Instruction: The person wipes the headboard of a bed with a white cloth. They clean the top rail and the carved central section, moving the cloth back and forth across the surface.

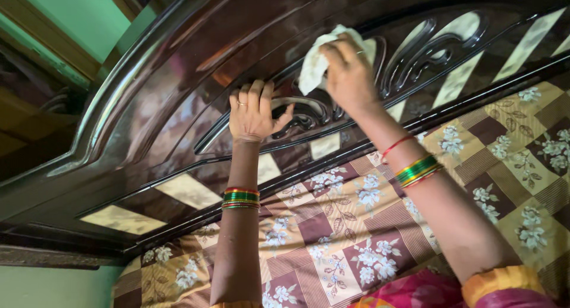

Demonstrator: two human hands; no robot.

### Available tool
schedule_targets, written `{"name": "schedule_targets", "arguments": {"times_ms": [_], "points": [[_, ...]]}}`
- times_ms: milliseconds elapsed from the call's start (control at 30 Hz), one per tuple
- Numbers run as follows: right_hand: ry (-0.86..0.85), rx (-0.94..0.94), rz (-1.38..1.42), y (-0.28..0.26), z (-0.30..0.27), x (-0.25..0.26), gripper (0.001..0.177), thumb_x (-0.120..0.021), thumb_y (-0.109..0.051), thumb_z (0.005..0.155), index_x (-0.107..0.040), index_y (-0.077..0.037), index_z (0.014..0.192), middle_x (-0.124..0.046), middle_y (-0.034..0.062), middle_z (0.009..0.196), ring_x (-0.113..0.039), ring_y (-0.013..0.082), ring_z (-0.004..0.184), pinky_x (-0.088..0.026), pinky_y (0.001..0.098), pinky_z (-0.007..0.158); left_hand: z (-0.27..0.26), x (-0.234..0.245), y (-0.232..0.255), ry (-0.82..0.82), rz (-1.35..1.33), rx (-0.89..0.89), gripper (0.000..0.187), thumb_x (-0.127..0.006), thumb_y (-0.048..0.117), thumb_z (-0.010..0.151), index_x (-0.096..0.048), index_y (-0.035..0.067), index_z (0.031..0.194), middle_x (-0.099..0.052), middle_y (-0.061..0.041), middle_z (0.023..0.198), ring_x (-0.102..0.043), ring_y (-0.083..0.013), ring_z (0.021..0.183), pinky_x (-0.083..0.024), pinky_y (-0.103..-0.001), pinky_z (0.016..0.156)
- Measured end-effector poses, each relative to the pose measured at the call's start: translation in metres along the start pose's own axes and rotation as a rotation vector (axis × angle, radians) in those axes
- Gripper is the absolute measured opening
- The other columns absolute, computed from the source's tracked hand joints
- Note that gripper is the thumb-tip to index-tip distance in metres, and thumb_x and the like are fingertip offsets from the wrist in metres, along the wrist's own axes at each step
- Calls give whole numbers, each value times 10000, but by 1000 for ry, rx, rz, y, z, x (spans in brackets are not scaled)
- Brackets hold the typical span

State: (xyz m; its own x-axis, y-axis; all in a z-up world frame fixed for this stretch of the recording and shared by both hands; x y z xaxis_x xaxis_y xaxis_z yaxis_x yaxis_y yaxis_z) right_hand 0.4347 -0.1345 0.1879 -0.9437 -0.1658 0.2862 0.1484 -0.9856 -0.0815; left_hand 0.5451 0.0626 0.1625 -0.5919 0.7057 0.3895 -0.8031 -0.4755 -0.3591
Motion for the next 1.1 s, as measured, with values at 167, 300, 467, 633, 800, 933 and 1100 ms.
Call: {"name": "schedule_targets", "arguments": {"times_ms": [167,300,467,633,800,933,1100], "points": [[-23,31,8,-44,2,-20,296,-651,33,852,-696,-6,1143,-626,160,1166,-640,373,1204,-567,458,977,-8,-5,-3,46,8,-9,675,-706,633,930,-565,154,1384,-496,-128,1367,-460,-368,1297,-384,-572,1045],[-86,47,66,-78,0,-39,182,-684,-15,863,-698,12,1042,-640,155,1144,-655,316,1163,-582,419,945,-18,-11,-7,86,-21,-40,693,-669,631,942,-483,214,1463,-445,-142,1466,-377,-410,1397,-340,-609,1093],[-203,107,177,-105,4,-60,206,-699,-76,760,-693,15,945,-663,171,1081,-680,327,1044,-585,421,903,-27,-19,-17,83,-84,-30,716,-648,590,967,-376,246,1534,-406,-138,1523,-352,-431,1453,-327,-634,1136],[-290,-315,494,-58,-7,-47,216,-615,-8,907,-733,-28,1088,-727,168,1032,-717,292,910,-566,363,790,-23,-11,-15,151,-126,-10,967,-773,728,914,-278,236,1583,-364,-169,1536,-332,-473,1454,-330,-649,1114],[-81,-1177,1473,-1,-43,-19,124,-633,-114,1007,-664,-65,1117,-718,107,1069,-666,217,946,-549,359,764,-6,0,-9,76,-106,44,1106,-808,796,811,-291,217,1599,-363,-181,1539,-332,-472,1458,-340,-652,1108],[-148,-1316,1669,5,-65,25,187,-634,-231,1025,-646,-50,1074,-748,119,1098,-718,241,993,-551,383,735,9,8,-7,-123,-151,162,1163,-783,823,746,-391,89,1557,-374,-179,1550,-321,-474,1466,-341,-635,1102],[-264,-1318,1555,-5,-74,77,218,-627,-255,1011,-683,-63,1100,-757,94,1114,-724,207,994,-558,349,778,24,35,22,-227,-140,251,972,-692,709,833,-458,62,1519,-338,-236,1611,-247,-507,1493,-231,-634,1147]]}}
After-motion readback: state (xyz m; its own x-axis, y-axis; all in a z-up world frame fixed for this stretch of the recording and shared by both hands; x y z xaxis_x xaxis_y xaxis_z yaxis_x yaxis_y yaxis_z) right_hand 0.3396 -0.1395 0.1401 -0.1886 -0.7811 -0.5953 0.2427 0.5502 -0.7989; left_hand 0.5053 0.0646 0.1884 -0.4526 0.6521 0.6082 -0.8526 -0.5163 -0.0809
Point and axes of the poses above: each hand's wrist, its own z-axis towards the middle knuckle, its own x-axis out of the back of the hand, y = z × x, the point moved 5 cm from there along z, towards the middle knuckle
